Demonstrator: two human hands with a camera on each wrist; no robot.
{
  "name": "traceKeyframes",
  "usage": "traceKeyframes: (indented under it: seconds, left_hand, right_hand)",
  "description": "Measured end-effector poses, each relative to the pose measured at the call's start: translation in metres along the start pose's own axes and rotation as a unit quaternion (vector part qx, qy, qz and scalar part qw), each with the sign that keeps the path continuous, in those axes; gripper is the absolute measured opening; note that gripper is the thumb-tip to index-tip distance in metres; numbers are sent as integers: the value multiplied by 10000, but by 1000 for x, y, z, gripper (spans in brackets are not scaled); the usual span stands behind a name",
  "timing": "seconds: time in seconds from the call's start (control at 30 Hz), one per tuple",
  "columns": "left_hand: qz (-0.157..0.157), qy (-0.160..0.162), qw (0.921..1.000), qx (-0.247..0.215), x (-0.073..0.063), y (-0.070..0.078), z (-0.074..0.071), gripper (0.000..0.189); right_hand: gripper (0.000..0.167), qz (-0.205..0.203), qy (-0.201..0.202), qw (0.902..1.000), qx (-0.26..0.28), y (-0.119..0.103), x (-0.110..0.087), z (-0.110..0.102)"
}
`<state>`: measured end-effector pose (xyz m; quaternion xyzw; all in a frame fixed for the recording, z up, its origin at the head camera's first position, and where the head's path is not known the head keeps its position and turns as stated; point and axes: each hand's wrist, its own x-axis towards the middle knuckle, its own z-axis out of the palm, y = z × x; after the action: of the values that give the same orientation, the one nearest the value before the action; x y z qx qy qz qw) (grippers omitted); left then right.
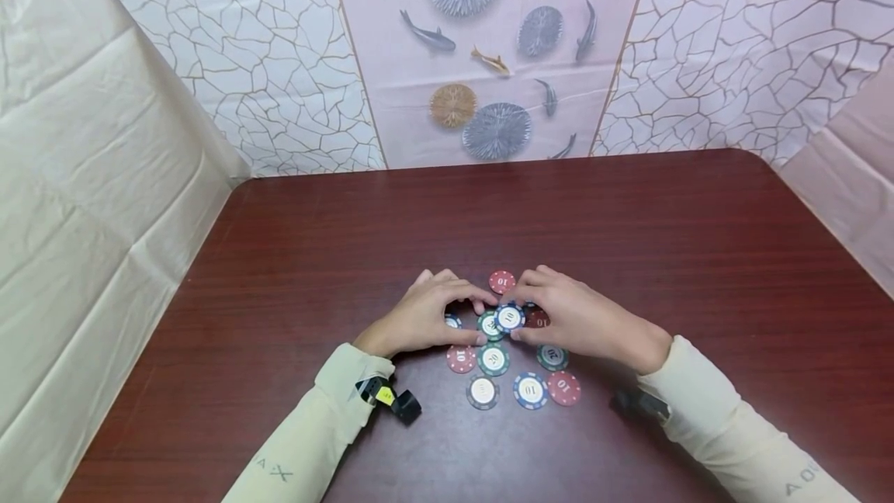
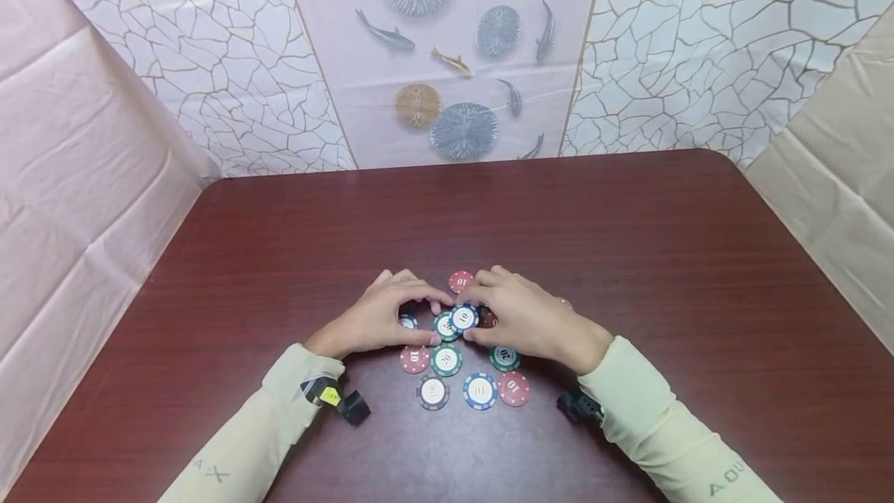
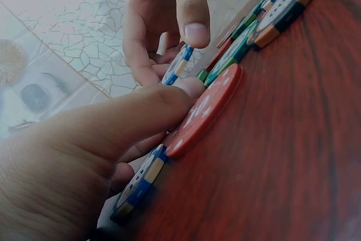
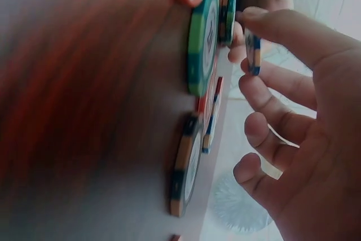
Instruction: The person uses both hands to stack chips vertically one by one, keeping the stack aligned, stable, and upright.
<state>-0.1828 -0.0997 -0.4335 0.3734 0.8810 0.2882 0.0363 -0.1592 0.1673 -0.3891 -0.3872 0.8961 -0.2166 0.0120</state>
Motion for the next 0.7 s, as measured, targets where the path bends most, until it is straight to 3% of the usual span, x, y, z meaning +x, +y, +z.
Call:
traceKeyframes:
  seconds: [0.37,0.7]
  left_hand:
    - [-71,132,9996,-240,0,-2,1,53]
    - [-121,145,9996,-219,0,-1,0,54]
  right_hand:
    - [39,-5,-85,9997,-218,-12,5,7]
    - [52,281,-160,9995,-55,-16,7,10]
